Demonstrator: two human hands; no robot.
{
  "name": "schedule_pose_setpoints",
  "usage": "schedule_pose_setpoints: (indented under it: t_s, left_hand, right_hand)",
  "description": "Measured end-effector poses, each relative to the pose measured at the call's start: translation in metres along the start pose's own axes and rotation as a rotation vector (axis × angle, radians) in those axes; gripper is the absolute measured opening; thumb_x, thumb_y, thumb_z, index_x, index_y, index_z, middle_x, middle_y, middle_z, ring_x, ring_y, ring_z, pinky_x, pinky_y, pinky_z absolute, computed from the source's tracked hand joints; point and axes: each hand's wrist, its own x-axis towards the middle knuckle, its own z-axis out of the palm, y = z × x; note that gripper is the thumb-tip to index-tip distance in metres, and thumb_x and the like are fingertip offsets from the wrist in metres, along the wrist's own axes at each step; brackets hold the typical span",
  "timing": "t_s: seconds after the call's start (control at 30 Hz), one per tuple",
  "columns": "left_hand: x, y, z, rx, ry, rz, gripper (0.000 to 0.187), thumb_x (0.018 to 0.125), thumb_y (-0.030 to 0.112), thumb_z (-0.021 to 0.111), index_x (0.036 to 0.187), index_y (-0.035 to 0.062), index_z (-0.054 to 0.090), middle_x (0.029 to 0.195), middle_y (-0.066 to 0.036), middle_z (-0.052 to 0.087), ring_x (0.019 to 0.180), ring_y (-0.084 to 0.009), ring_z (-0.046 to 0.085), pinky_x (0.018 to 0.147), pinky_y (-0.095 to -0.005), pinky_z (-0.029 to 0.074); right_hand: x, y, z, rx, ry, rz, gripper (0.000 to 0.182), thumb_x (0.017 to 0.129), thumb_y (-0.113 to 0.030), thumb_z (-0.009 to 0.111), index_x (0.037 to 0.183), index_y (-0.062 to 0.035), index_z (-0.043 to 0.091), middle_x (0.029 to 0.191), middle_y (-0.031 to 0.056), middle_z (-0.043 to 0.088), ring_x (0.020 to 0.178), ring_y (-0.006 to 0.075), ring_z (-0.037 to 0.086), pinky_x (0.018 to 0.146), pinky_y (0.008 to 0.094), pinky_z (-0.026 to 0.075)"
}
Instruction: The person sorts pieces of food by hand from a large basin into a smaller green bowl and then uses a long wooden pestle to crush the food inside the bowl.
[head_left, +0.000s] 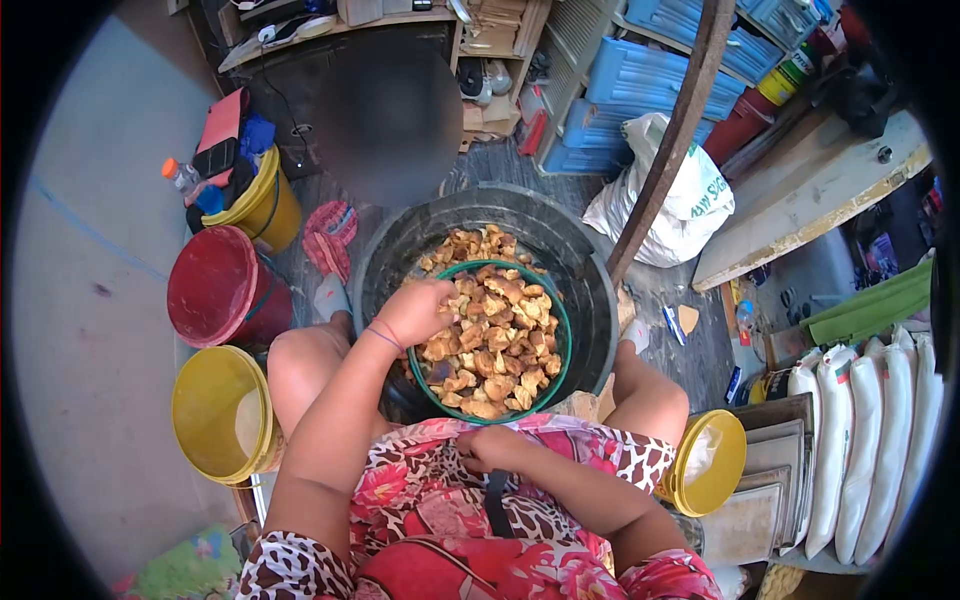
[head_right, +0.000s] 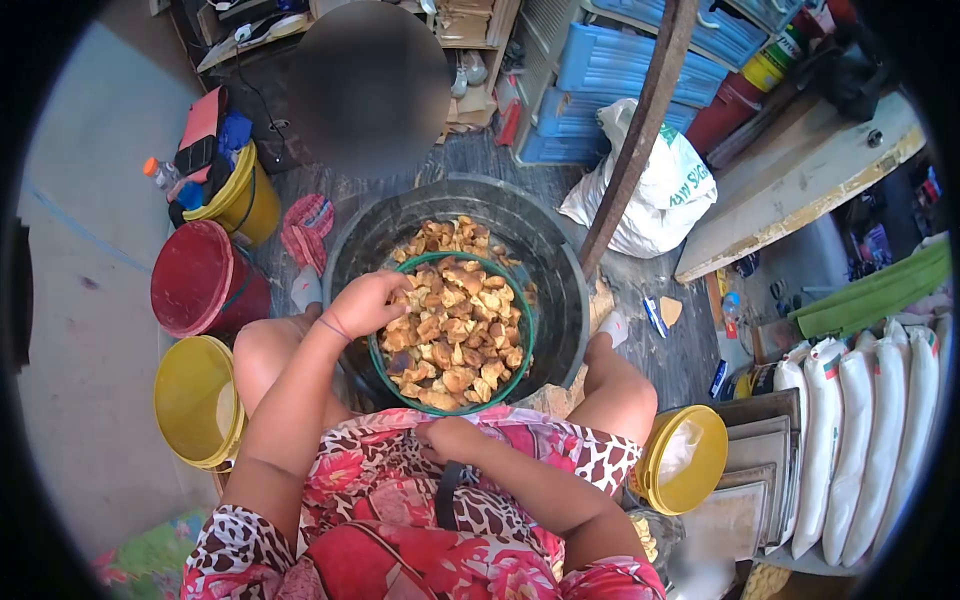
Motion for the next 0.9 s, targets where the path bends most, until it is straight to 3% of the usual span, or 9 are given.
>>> schedule_pose_setpoints:
  t_s: [0.13, 0.27, 0.4, 0.53, 0.6, 0.67, 0.8, 0.83, 0.9]
  left_hand:
    - [0.003, -0.001, -0.007, 0.008, -0.014, -0.014, 0.029, 0.072, 0.017, 0.065, 0.095, 0.0011, 0.058, 0.087, -0.017, 0.059, 0.080, -0.0295, 0.059, 0.072, -0.0368, 0.047]
    - [0.006, -0.005, -0.010, 0.060, -0.013, -0.029, 0.031, 0.074, 0.022, 0.064, 0.096, 0.0010, 0.058, 0.088, -0.017, 0.059, 0.082, -0.0299, 0.059, 0.074, -0.0374, 0.046]
    - [0.011, 0.000, -0.007, 0.089, -0.052, -0.001, 0.032, 0.074, 0.021, 0.064, 0.098, 0.0010, 0.058, 0.091, -0.017, 0.059, 0.084, -0.0304, 0.059, 0.076, -0.0374, 0.046]
    - [0.017, 0.005, -0.004, 0.122, -0.108, -0.021, 0.032, 0.074, 0.020, 0.064, 0.098, 0.0007, 0.057, 0.093, -0.018, 0.058, 0.088, -0.0322, 0.057, 0.078, -0.0375, 0.045]
    - [0.019, 0.007, -0.001, 0.107, -0.124, -0.032, 0.033, 0.073, 0.021, 0.065, 0.098, 0.0008, 0.057, 0.093, -0.019, 0.058, 0.089, -0.0340, 0.056, 0.079, -0.0384, 0.044]
    - [0.021, 0.018, -0.005, 0.111, -0.135, -0.008, 0.032, 0.073, 0.020, 0.065, 0.097, 0.0012, 0.057, 0.093, -0.019, 0.057, 0.089, -0.0345, 0.055, 0.078, -0.0393, 0.044]
    - [0.032, 0.048, -0.011, 0.028, -0.184, -0.055, 0.026, 0.070, 0.009, 0.058, 0.096, 0.0044, 0.058, 0.083, -0.017, 0.059, 0.084, -0.0345, 0.057, 0.071, -0.0403, 0.046]
    - [0.033, 0.043, -0.003, -0.045, -0.088, 0.099, 0.025, 0.069, 0.004, 0.055, 0.093, 0.0057, 0.059, 0.076, -0.015, 0.059, 0.078, -0.0338, 0.058, 0.065, -0.0389, 0.047]
    - [0.037, 0.048, -0.004, -0.040, -0.210, 0.139, 0.039, 0.070, 0.013, 0.063, 0.108, 0.0098, 0.054, 0.119, -0.021, 0.046, 0.107, -0.0333, 0.049, 0.086, -0.0404, 0.040]
  right_hand:
    - [-0.018, -0.027, -0.067, 0.353, 0.055, 0.063, 0.020, 0.075, -0.022, 0.065, 0.082, -0.0051, 0.056, 0.071, 0.0105, 0.060, 0.063, 0.0241, 0.060, 0.058, 0.0339, 0.046]
    - [-0.064, -0.101, -0.148, 1.403, 0.304, -0.265, 0.018, 0.080, -0.016, 0.065, 0.085, -0.0017, 0.056, 0.074, 0.0081, 0.059, 0.067, 0.0227, 0.059, 0.061, 0.0326, 0.044]
    - [-0.085, -0.141, -0.185, 1.459, 0.018, -0.986, 0.016, 0.087, -0.017, 0.055, 0.085, -0.0013, 0.058, 0.081, 0.0087, 0.059, 0.077, 0.0214, 0.057, 0.069, 0.0324, 0.045]
    - [-0.083, -0.146, -0.191, 1.439, 0.200, -1.168, 0.024, 0.079, -0.016, 0.067, 0.098, -0.0023, 0.062, 0.098, 0.0171, 0.059, 0.081, 0.0262, 0.061, 0.066, 0.0335, 0.050]
    - [-0.089, -0.130, -0.208, 1.243, 0.285, -1.007, 0.019, 0.088, -0.019, 0.053, 0.084, -0.0016, 0.059, 0.079, 0.0087, 0.059, 0.074, 0.0226, 0.057, 0.070, 0.0338, 0.044]
    - [-0.085, -0.103, -0.214, 0.960, 0.455, -0.826, 0.017, 0.083, -0.016, 0.060, 0.091, -0.0007, 0.057, 0.081, 0.0107, 0.060, 0.069, 0.0239, 0.057, 0.061, 0.0362, 0.042]
    - [-0.058, -0.040, -0.208, 0.178, 0.391, 0.017, 0.043, 0.075, -0.016, 0.067, 0.115, -0.0076, 0.054, 0.112, 0.0153, 0.054, 0.099, 0.0279, 0.054, 0.085, 0.0397, 0.041]
    - [-0.053, -0.025, -0.209, 0.170, 0.399, 0.016, 0.043, 0.075, -0.016, 0.067, 0.115, -0.0076, 0.054, 0.112, 0.0153, 0.054, 0.099, 0.0279, 0.054, 0.085, 0.0397, 0.041]
    - [-0.047, -0.002, -0.217, -0.324, 0.344, -0.009, 0.060, 0.069, -0.017, 0.070, 0.124, -0.0134, 0.048, 0.133, 0.0161, 0.038, 0.124, 0.0317, 0.035, 0.099, 0.0451, 0.031]
